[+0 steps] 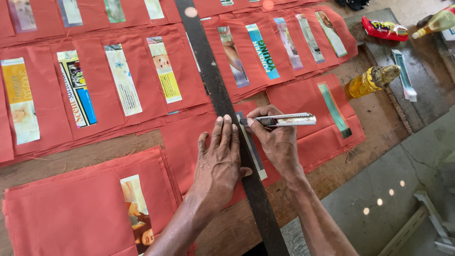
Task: The person uses a metal ruler and a utility knife to cut rectangular windows into red fabric pieces that have printed labels. They align the ruler, score the fabric, and separate the cut sections, repeating the process across multiple pieces.
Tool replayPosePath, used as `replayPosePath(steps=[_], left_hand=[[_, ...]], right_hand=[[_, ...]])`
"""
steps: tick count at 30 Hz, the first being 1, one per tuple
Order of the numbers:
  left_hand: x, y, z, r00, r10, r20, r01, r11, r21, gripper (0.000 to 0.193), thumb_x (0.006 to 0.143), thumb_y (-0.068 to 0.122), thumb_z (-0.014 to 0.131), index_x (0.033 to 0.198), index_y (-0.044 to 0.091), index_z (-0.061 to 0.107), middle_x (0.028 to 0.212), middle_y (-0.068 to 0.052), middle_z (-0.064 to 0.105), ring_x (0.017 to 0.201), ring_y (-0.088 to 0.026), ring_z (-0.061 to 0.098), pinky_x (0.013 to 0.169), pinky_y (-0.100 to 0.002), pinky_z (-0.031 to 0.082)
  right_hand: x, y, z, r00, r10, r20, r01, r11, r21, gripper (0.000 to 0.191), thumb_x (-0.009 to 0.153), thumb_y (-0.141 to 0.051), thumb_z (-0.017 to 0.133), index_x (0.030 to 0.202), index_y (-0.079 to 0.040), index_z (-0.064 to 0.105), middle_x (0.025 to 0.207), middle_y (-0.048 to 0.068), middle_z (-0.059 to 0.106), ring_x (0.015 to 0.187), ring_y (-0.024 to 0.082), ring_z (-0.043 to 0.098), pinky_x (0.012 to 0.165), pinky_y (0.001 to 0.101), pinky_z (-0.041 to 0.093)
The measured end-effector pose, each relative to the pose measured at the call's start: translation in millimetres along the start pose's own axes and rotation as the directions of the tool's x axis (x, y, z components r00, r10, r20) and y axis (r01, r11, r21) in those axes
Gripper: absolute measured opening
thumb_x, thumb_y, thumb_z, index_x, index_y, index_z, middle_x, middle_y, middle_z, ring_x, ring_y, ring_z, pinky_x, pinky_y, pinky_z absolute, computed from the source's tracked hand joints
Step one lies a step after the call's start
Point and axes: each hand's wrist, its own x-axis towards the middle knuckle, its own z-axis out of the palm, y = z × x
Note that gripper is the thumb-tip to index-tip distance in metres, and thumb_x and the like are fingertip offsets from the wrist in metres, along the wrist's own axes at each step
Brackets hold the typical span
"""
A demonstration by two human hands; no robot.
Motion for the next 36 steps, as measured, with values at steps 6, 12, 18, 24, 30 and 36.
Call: replayPosePath(steps=[6, 12, 18, 24, 30, 36], left_hand=[[-0.1, 0.2, -0.4, 1.000, 0.001, -0.001, -0.001, 1.000, -0.016, 0.110, 0.077, 0.043, 0.080, 0.157, -0.004, 0.022, 0.169, -0.024, 0.010, 0.157, -0.035, 0.007, 0.116, -0.060, 0.015], [0.4, 0.6, -1.0, 0.999, -0.003, 0.035, 0.004, 1.000, -0.017, 0.110, 0.077, 0.043, 0.080, 0.158, -0.003, 0.022, 0.169, -0.023, 0.010, 0.157, -0.035, 0.006, 0.115, -0.060, 0.016], [1.8, 0.0, -1.1, 1.000, -0.007, 0.025, 0.008, 0.999, -0.034, 0.112, 0.074, 0.042, 0.083, 0.158, -0.002, 0.023, 0.169, -0.023, 0.011, 0.157, -0.035, 0.007, 0.115, -0.059, 0.017], [5.0, 2.6, 0.8, 0.999, -0.015, 0.035, 0.016, 1.000, -0.009, 0.112, 0.074, 0.039, 0.083, 0.157, -0.004, 0.022, 0.169, -0.024, 0.011, 0.157, -0.038, 0.008, 0.116, -0.060, 0.017], [7.7, 10.0, -1.4, 0.998, 0.012, 0.061, -0.015, 0.998, 0.062, 0.105, 0.082, 0.031, 0.076, 0.156, -0.011, 0.016, 0.167, -0.031, 0.007, 0.156, -0.045, 0.002, 0.117, -0.061, 0.009], [6.1, 17.0, -2.8, 0.993, 0.014, 0.119, -0.027, 0.994, 0.109, 0.094, 0.086, 0.025, 0.068, 0.150, -0.017, 0.013, 0.166, -0.035, 0.005, 0.151, -0.049, -0.002, 0.119, -0.062, 0.005]], right_hand=[[-0.6, -3.6, 0.3, 1.000, -0.006, 0.017, 0.006, 1.000, -0.028, 0.002, 0.097, -0.001, 0.068, 0.098, -0.001, 0.066, 0.090, 0.002, 0.068, 0.083, 0.006, 0.068, 0.078, 0.0251, 0.066], [2.8, -3.3, 0.8, 1.000, 0.010, 0.019, -0.009, 0.999, -0.037, 0.003, 0.097, -0.001, 0.068, 0.099, 0.000, 0.067, 0.088, 0.003, 0.070, 0.082, 0.007, 0.070, 0.077, 0.0257, 0.065], [3.3, -7.2, 0.7, 0.999, 0.025, 0.025, -0.025, 0.999, -0.025, 0.002, 0.096, -0.001, 0.068, 0.097, -0.001, 0.066, 0.088, 0.001, 0.071, 0.083, 0.006, 0.071, 0.078, 0.0251, 0.066], [7.3, -12.4, 0.1, 0.984, -0.157, 0.079, 0.175, 0.903, -0.393, 0.005, 0.094, -0.003, 0.073, 0.095, -0.003, 0.068, 0.077, 0.002, 0.068, 0.069, 0.007, 0.061, 0.061, 0.0260, 0.052], [18.4, -15.5, -3.8, 0.987, -0.090, 0.136, 0.136, 0.917, -0.376, 0.009, 0.093, -0.005, 0.074, 0.093, -0.003, 0.065, 0.077, 0.002, 0.065, 0.070, 0.006, 0.060, 0.062, 0.0260, 0.054], [15.6, -16.5, -6.0, 0.985, -0.053, 0.162, 0.096, 0.958, -0.269, 0.009, 0.093, -0.004, 0.071, 0.091, -0.004, 0.062, 0.079, -0.001, 0.065, 0.073, 0.003, 0.062, 0.064, 0.0241, 0.055]])
